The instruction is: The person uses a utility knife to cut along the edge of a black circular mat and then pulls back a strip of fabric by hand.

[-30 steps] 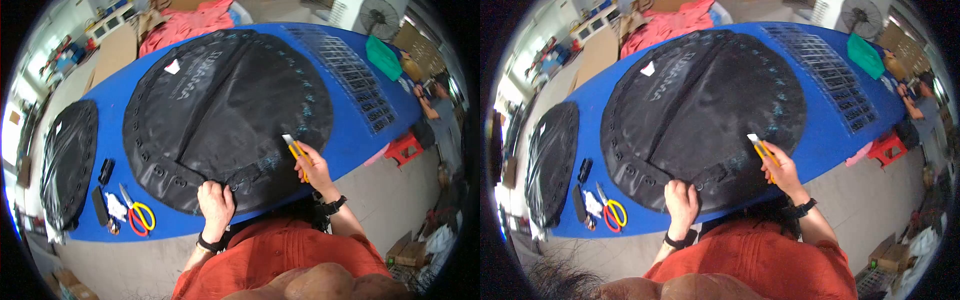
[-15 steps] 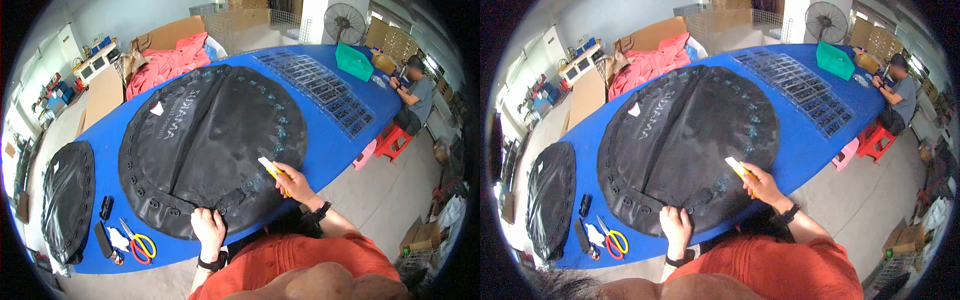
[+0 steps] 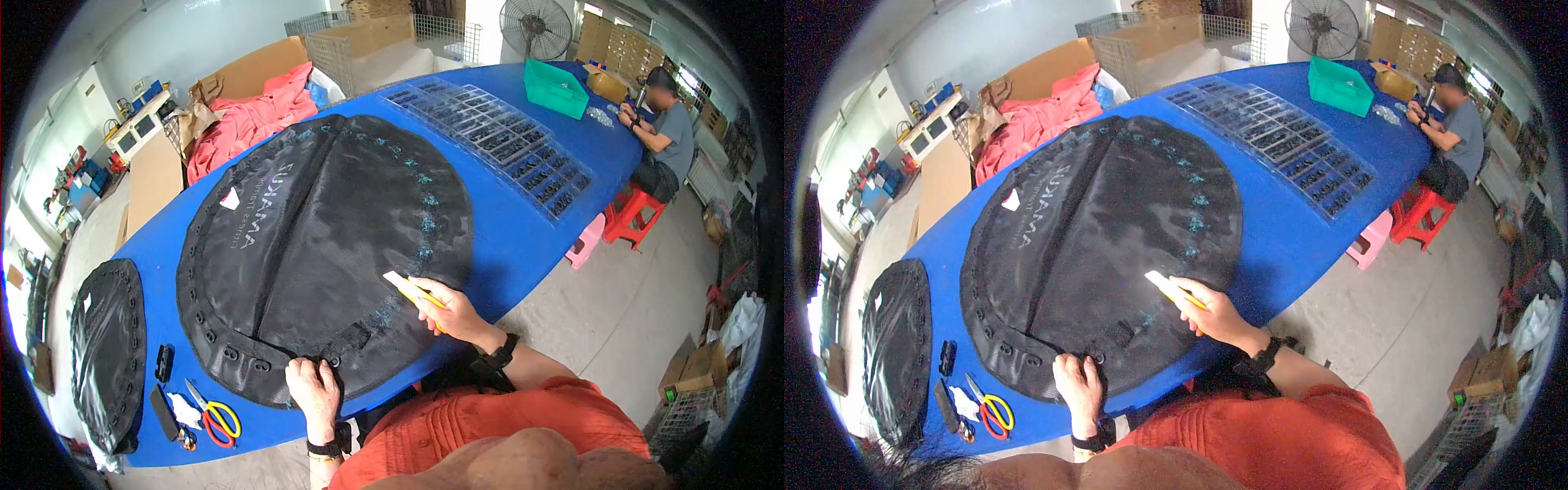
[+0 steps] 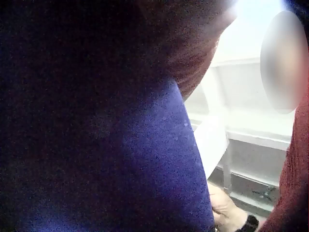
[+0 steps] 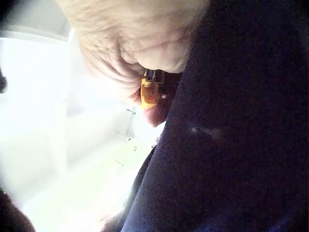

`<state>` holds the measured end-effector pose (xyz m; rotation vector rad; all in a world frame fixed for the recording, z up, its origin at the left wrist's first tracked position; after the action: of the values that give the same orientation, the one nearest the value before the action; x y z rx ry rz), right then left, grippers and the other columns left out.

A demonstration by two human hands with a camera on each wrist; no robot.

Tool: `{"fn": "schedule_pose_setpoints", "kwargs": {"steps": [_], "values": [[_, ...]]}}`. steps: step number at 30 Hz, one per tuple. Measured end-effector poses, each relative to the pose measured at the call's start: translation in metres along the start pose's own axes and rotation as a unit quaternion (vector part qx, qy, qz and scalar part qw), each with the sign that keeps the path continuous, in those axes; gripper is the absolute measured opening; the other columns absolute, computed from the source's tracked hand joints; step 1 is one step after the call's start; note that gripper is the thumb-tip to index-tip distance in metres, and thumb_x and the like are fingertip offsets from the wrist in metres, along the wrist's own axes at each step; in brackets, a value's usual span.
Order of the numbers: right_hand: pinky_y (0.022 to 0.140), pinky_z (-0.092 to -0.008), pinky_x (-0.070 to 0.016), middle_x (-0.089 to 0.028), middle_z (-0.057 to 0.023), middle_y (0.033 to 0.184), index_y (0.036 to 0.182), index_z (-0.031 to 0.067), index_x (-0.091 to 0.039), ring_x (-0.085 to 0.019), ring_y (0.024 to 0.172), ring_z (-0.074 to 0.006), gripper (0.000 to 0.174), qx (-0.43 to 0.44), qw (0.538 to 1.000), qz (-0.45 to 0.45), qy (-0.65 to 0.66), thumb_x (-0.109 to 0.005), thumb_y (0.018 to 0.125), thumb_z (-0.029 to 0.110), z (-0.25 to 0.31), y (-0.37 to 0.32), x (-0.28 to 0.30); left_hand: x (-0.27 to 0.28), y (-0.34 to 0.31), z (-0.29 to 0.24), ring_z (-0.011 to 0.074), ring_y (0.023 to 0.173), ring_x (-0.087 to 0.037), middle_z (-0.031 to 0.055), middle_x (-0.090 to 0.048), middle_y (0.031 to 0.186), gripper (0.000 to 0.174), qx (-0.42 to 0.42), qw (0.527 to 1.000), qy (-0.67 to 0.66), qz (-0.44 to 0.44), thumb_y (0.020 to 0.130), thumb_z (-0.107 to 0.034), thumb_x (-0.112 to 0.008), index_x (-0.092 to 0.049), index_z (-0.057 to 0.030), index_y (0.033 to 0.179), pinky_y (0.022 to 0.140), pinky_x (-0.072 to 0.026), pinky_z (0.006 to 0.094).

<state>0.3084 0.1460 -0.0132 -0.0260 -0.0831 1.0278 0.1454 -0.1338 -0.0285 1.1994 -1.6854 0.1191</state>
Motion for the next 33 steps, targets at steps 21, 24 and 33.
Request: {"fn": "schedule_pose_setpoints", "kwargs": {"steps": [21,24,33], "values": [[0.056,-0.02,-0.0515,-0.068,0.0009,0.092,0.154,0.0184,-0.055,-0.057,0.065,-0.0024,0.047,0.002,0.999,-0.02,0.025,-0.062,0.108,0.022,-0.012,0.002,-0.002,-0.002,0.001,0.001,0.0428,0.096,-0.063,0.0226,-0.064,0.104,0.013,0.003,1.0,-0.003,-0.016,0.092,-0.007,-0.07,-0.063,0.0024,0.098,0.087,-0.0517,0.0485],[0.056,-0.0197,-0.051,-0.068,0.0002,0.092,0.155,0.0201,-0.055,-0.056,0.064,-0.0022,0.046,0.019,0.999,-0.027,-0.011,-0.062,0.109,0.021,-0.012,0.001,-0.003,-0.003,0.0,0.003,0.042,0.096,-0.063,0.0221,-0.06,0.106,0.016,0.019,1.0,0.005,-0.009,0.092,-0.006,-0.071,-0.061,0.0013,0.101,0.085,-0.0526,0.047],[0.056,-0.0202,-0.0509,-0.069,-0.0004,0.09,0.154,0.0197,-0.057,-0.058,0.066,-0.0022,0.046,0.024,0.998,-0.026,-0.051,-0.063,0.108,0.02,-0.007,0.003,-0.003,0.027,0.014,-0.053,0.0439,0.104,-0.069,0.0283,-0.05,0.142,0.041,0.089,0.994,0.054,0.027,0.093,-0.007,-0.072,-0.054,0.0013,0.129,0.081,-0.061,0.0454]]}}
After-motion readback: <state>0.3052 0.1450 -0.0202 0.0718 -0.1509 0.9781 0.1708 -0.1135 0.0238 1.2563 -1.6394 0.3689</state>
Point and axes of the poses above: each hand's wrist, its own y-axis towards the middle knuckle, its own x-axis out of the back of the hand, z = x × y, the point moved 1 cm from there along y, towards the middle knuckle
